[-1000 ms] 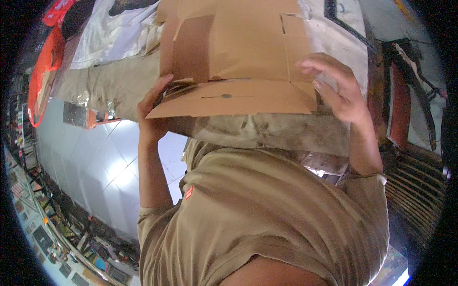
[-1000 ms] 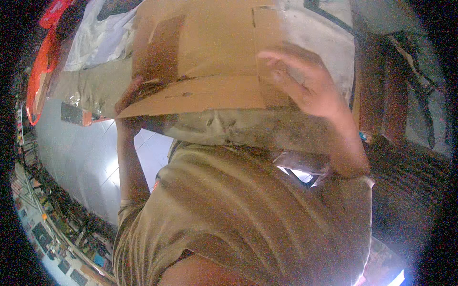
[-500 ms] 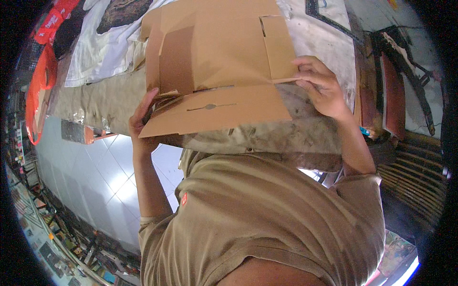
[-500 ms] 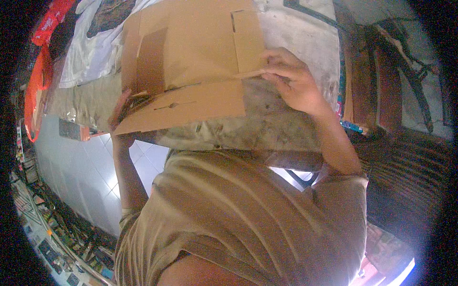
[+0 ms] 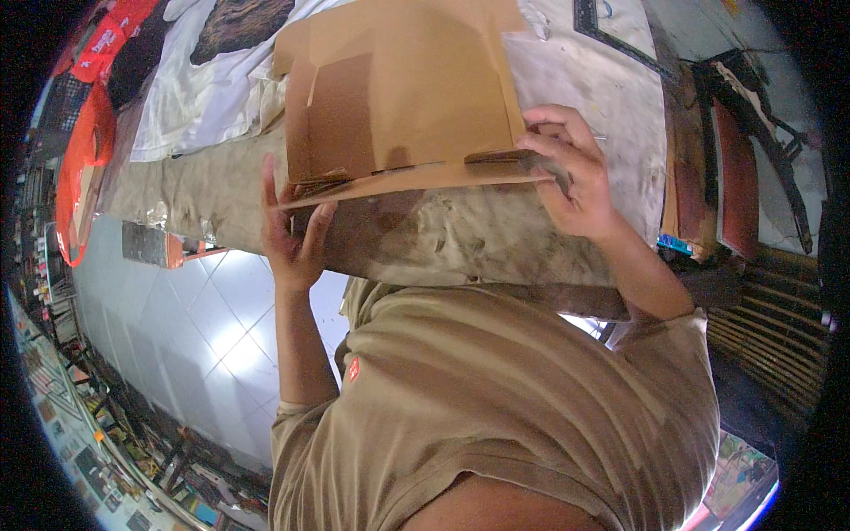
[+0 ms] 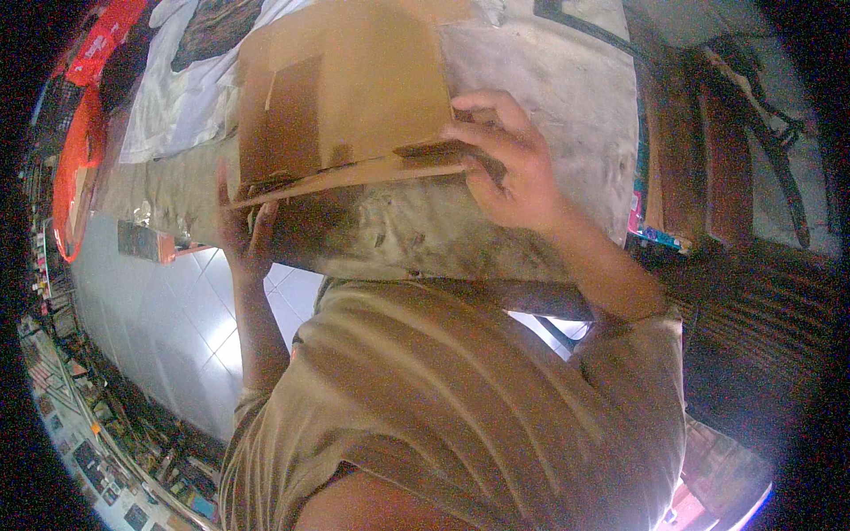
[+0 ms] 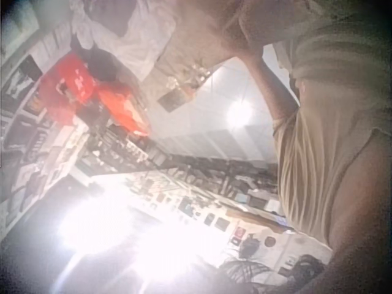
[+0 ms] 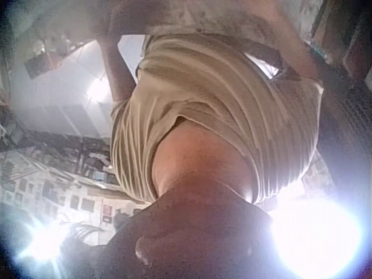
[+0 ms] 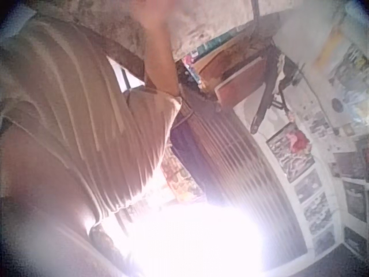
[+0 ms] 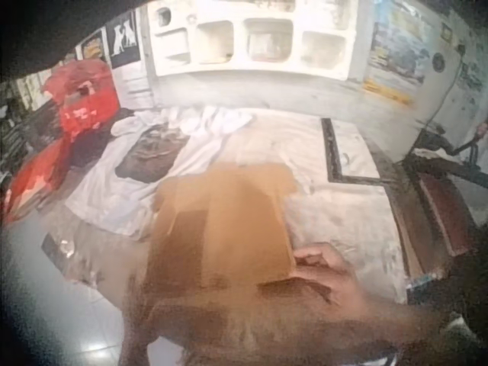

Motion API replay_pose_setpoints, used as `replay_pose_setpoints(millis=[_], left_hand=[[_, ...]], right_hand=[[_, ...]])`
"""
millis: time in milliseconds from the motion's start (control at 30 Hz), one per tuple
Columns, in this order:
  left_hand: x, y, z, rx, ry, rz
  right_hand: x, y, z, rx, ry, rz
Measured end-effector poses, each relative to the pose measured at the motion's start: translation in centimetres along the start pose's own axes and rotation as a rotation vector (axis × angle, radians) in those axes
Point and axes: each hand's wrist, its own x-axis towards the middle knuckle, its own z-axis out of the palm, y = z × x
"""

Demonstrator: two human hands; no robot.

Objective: The person retrieves a flat cardboard box from a red plastic bag, unfolds it, and assembles it into a box shape on a workbench. They then move a chair, plug in a power strip, and continue assembling additional cardboard boxes one by one.

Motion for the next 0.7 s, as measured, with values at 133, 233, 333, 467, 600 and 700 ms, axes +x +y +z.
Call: replay_pose_setpoints(millis=[133,233,333,467,600,700], left_hand=[[0.5,0.3,0.3,0.186,0.121,-0.018],[0.7,0.4,0.9,0.303,0.188,-0.041],[0.9,0.4,1.6,0.216,0.259,0.001],[1.2,0.3,2.0,0.498,0.261,0.144],[1.1,0.8,1.7,0.775,0.16,0.181],[1.4,1.6,1.7,1.015,0.156,0.319]], right_hand=[[-0.1,-0.4,0.0,-0.041,0.011,-0.014],[0.1,-0.6,1.1,-0.063,0.112,0.11],[0.4,-0.3,1.6,-0.138,0.147,0.053],[0.3,0.2,1.1,-0.208,0.078,0.062],[0.2,0.5,0.9,-0.249,0.014,0.105],[0.4,0.4,1.0,-0.289,0.015,0.074]])
